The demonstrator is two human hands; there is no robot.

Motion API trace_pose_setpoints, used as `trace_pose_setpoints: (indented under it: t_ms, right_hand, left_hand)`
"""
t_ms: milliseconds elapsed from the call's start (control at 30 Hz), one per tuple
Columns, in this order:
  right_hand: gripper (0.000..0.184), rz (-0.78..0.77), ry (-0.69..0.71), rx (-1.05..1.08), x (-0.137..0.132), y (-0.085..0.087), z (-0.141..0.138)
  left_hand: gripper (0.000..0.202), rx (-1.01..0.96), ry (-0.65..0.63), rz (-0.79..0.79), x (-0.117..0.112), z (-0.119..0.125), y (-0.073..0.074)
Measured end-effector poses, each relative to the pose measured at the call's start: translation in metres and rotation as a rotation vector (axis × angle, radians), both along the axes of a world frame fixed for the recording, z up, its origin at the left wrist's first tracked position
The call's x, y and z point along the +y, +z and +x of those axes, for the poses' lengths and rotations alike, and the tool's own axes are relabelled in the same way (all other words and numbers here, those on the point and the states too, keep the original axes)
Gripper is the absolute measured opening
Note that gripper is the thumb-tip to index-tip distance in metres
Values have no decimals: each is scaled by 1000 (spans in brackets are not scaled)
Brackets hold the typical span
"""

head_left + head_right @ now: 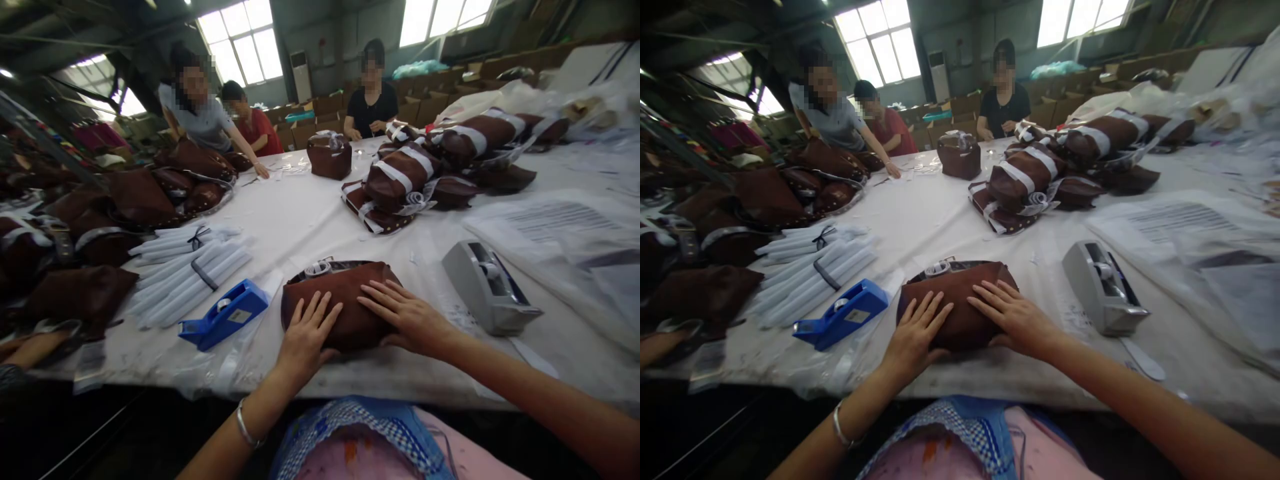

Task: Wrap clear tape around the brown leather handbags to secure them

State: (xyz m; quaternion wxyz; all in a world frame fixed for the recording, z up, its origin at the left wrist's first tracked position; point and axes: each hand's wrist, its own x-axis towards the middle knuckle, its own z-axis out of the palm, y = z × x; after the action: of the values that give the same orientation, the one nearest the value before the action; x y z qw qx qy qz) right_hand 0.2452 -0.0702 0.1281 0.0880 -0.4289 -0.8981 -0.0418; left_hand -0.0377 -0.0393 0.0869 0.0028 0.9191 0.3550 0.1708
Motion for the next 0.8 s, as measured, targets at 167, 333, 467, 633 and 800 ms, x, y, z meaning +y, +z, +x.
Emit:
trace_pose_setpoints:
  t_ms: [167, 333, 467, 633, 800]
  right_hand:
    - [83, 111, 16, 40, 2, -35, 7]
    - [70, 69, -5, 100, -5, -40, 8]
    - [78, -76, -40, 29, 6, -9, -6]
    - [96, -135, 193, -120, 33, 11, -19]
    - [87, -172, 276, -105, 44, -14, -8]
  left_hand:
    - [90, -50, 54, 39, -11, -11, -18]
    - [84, -46, -56, -72, -11, -28, -21]
    - [82, 0, -70, -155, 3, -31, -7]
    - [89, 58, -63, -105, 13, -21, 2]
    - [68, -52, -67, 88, 9, -18, -27]
